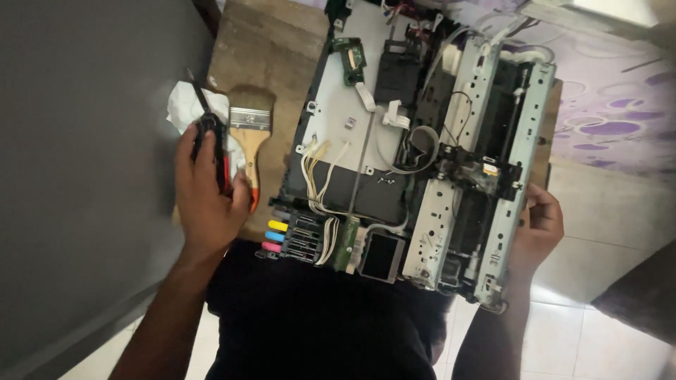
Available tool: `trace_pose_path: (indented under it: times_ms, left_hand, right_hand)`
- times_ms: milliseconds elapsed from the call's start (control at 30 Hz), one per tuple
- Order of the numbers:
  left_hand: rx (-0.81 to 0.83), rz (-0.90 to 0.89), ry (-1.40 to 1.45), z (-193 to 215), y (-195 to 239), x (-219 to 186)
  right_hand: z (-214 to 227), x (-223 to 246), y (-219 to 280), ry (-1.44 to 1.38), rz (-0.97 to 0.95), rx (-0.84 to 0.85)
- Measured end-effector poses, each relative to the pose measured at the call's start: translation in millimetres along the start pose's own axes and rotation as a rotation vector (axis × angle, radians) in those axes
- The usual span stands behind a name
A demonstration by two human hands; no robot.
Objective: The person removes a small mechanical component from the interior of a disassembled printer, detaches a wire from it, and then reinserts the component back into the printer chassis.
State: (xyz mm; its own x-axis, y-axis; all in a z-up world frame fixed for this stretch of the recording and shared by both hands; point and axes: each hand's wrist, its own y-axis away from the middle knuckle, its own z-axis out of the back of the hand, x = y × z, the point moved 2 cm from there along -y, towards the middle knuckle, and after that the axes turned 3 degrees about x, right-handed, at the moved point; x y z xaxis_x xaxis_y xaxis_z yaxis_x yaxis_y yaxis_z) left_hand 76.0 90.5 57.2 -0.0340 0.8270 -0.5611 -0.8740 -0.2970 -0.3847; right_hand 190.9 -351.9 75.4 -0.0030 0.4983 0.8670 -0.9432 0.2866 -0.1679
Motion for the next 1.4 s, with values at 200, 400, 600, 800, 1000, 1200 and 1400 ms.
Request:
trace_pose_path:
  times_ms: [200, 400, 600, 800, 1000, 1200, 1400]
  left_hand:
    - [-0.001, -0.01, -0.015, -4, -5, -1]
    - [0.018, 0.008, -0.01, -8, -7, 1]
    - [0.025, 0.071, -0.064, -11, -9, 3]
    - [0.074, 0.173, -0.053, -9, -12, 0]
    - [0.092, 0.159, -0.048, -14, -10, 3]
    - [0.06, 0.171, -0.083, -18, -11, -1]
    - [0.11, 0.278, -0.069, -16, -9, -7]
  right_hand:
    - [-10, 18, 4, -0.011, 0.06, 0.035]
    - [-9, -1, -2, 0.027, 0.152, 0.066]
    - [-6, -3, -12, 0.111, 0.14, 0.093]
    - [0, 9, -26, 0.192, -0.131, 0.103]
    - [-33, 18, -23, -0.679, 0.022, 0.031]
    - [-28, 1, -27, -0.522, 0.117, 0.006]
    - [-31, 8, -25, -0.354, 0.22, 0.142]
